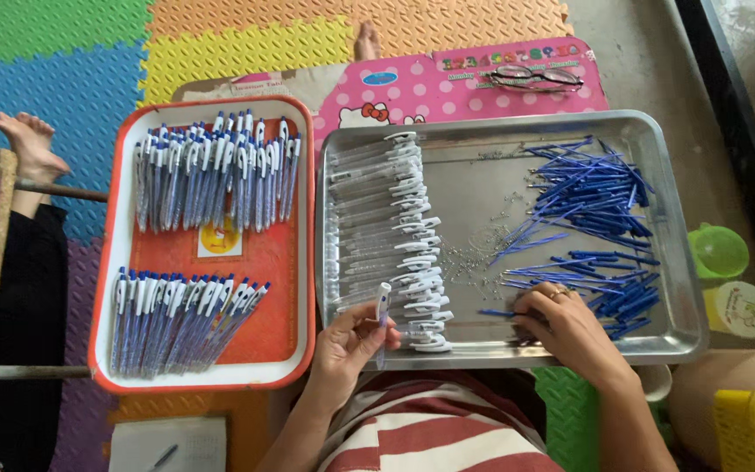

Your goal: The person assembles pens by hand, inserting the ink cartridge and a small spring into the plastic barrel before attaching the end cap.

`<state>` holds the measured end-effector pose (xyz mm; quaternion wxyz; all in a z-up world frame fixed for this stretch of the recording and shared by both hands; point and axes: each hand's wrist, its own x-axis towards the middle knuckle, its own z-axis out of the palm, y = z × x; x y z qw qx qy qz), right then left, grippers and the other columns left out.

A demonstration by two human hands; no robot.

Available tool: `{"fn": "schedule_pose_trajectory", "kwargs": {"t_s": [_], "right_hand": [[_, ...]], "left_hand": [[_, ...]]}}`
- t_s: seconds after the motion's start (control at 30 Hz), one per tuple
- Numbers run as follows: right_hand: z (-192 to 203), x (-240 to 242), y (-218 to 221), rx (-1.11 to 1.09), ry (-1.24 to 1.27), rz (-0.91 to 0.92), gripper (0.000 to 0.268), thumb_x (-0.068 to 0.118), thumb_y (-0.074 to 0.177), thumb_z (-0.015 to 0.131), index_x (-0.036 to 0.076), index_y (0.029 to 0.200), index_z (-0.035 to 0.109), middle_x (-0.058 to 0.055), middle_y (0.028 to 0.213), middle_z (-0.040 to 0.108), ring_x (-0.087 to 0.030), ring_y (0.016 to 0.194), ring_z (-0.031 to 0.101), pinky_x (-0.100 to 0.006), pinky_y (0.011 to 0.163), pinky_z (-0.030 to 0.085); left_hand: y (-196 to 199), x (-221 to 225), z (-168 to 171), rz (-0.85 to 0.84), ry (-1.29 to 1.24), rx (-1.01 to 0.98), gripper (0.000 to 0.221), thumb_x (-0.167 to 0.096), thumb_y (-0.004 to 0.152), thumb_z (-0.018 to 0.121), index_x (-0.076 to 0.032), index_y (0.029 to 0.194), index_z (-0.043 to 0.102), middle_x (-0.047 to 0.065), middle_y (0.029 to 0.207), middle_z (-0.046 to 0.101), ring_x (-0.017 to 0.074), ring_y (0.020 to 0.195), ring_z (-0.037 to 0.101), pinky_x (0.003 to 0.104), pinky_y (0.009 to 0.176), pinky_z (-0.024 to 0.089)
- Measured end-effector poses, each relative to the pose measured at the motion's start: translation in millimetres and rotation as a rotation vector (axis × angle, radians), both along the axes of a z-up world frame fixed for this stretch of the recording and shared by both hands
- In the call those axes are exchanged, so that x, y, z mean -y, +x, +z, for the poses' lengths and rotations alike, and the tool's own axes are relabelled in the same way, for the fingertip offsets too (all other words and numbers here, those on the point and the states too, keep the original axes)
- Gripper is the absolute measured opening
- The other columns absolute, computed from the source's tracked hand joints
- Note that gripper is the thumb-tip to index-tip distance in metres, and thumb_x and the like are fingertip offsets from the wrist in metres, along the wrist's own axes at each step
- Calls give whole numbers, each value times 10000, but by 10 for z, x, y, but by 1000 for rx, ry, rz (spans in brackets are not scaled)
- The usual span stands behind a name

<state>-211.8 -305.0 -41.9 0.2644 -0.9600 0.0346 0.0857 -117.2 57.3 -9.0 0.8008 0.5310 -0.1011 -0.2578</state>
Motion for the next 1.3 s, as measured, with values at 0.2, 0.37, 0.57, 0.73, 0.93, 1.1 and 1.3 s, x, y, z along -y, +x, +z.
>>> {"fn": "schedule_pose_trajectory", "kwargs": {"t_s": [0.2, 0.37, 0.57, 0.73, 0.93, 1.1, 1.3], "right_hand": [[420, -403, 48, 558, 209, 73, 136, 98, 936, 752, 110, 1064, 707, -16, 1014, 789, -168, 912, 757, -306, 832, 535], [704, -764, 280, 652, 275, 166, 128, 49, 908, 768, 61, 1020, 707, -74, 968, 758, -196, 842, 724, -330, 813, 590], [594, -1001, 319, 625, 664, 62, 149, 36, 890, 766, 3, 1029, 725, -122, 969, 743, -214, 880, 695, -312, 826, 568], [712, -1161, 429, 610, 1128, -47, 177, 99, 1061, 588, -29, 1145, 678, -220, 1145, 762, -355, 1072, 798, -446, 1022, 673], [1081, -1091, 556, 727, 973, -120, 141, 168, 1134, 496, 42, 1192, 525, -321, 1034, 718, -418, 955, 817, -411, 765, 755], [1173, -1027, 545, 642, 834, -4, 139, -1, 1081, 491, -10, 1191, 576, -232, 1045, 758, -392, 984, 841, -426, 828, 777], [1323, -993, 578, 555, 647, 44, 133, -13, 1031, 537, -48, 1148, 591, -219, 1005, 797, -294, 916, 859, -321, 794, 748]], "left_hand": [[31, 327, -113, -97, -152, 193, 370, 51, 1091, 578, -82, 1433, 623, 145, 1237, 737, 149, 887, 706, 199, 738, 604], [24, 525, 29, -46, -53, 128, 403, -77, 995, 747, -70, 1374, 611, 144, 1211, 755, 171, 1023, 723, 274, 857, 642], [21, 505, 138, 72, 43, 242, 281, -168, 1009, 766, -122, 1273, 681, 9, 1015, 742, 86, 826, 659, 225, 751, 576], [-48, 482, 97, 69, -117, 172, 319, -104, 1013, 755, -42, 1316, 678, 70, 1075, 750, 141, 878, 699, 262, 775, 623], [-63, 413, 255, -28, -104, 226, 326, -142, 1088, 651, -44, 1399, 649, 111, 1142, 758, 171, 1057, 727, 298, 910, 646], [-58, 392, 320, 43, 12, 316, 283, -118, 1052, 694, -65, 1329, 702, 95, 1195, 772, 159, 1060, 744, 252, 926, 616], [-41, 385, 385, 66, 105, 458, 281, -100, 1044, 696, -66, 1323, 699, 137, 1213, 751, 195, 1039, 742, 287, 940, 634]]}}
